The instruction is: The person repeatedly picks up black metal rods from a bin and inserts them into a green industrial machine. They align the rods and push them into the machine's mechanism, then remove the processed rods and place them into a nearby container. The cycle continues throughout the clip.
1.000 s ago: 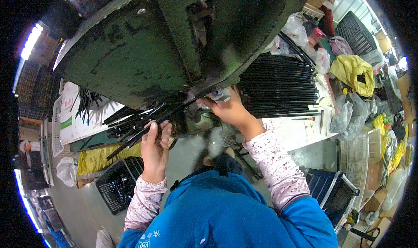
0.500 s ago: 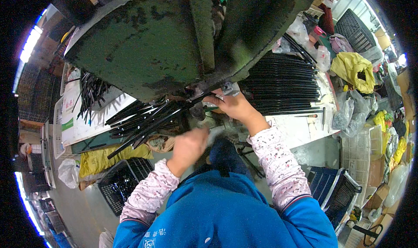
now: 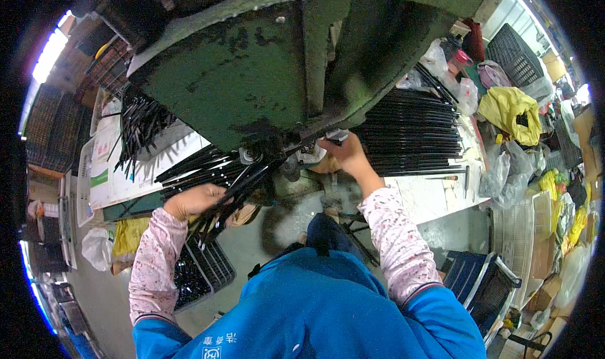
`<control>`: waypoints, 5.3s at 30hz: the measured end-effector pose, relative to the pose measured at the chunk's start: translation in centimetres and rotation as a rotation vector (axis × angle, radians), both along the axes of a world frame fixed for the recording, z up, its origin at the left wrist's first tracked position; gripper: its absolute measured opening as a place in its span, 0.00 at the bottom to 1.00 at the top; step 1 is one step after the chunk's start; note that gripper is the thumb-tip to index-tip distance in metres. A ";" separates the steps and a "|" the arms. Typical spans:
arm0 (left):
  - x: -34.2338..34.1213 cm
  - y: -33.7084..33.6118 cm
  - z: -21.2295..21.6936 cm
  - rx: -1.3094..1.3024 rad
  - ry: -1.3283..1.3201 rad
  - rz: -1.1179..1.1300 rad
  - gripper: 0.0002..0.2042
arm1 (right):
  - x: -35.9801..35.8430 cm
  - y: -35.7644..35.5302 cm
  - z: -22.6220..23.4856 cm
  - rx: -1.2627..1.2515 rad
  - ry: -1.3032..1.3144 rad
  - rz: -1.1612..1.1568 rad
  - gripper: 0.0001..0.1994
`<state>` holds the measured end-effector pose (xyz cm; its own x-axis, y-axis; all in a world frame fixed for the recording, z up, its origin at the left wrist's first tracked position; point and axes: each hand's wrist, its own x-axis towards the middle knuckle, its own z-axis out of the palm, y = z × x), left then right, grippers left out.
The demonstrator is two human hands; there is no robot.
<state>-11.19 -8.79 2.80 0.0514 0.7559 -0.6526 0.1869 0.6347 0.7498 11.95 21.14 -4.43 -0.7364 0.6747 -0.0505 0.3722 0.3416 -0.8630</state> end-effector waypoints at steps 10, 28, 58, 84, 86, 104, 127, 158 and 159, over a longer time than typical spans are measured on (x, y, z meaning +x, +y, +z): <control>8.3 -2.0 1.0 0.383 -0.450 0.668 0.16 | -5.6 -1.7 -4.0 0.809 -0.689 0.295 0.28; 10.0 11.5 -3.7 0.837 -0.469 1.181 0.06 | -0.3 2.2 -9.5 0.805 -0.146 0.272 0.15; 13.0 7.7 -1.1 0.667 -0.444 1.235 0.08 | 0.6 -6.3 6.8 0.731 0.126 0.225 0.10; 8.8 1.2 -10.4 0.459 -0.161 1.644 0.12 | -3.8 6.5 -17.1 0.605 -0.195 0.192 0.21; 5.3 -1.7 -13.6 0.447 -0.030 1.669 0.15 | -4.1 8.0 -19.5 0.618 -0.188 0.177 0.22; -14.4 -7.5 -12.0 0.215 1.153 1.052 0.19 | -4.6 4.0 -10.7 0.435 -0.146 0.080 0.10; -41.2 -18.8 -7.0 0.086 1.418 0.950 0.10 | 2.5 -5.1 -7.3 0.102 -0.112 -0.264 0.33; -0.2 -5.8 1.4 0.842 -0.144 1.452 0.07 | -0.7 -16.8 3.4 0.295 0.270 0.560 0.05; 2.5 -3.6 0.9 0.857 -0.244 1.462 0.07 | -1.5 -16.7 4.6 0.231 0.278 0.617 0.06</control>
<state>-8.68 -12.43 3.69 -0.9196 0.3637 -0.1487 -0.3007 -0.4078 0.8621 10.45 4.40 0.16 -0.9522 0.1021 0.2880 -0.1705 0.6046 -0.7781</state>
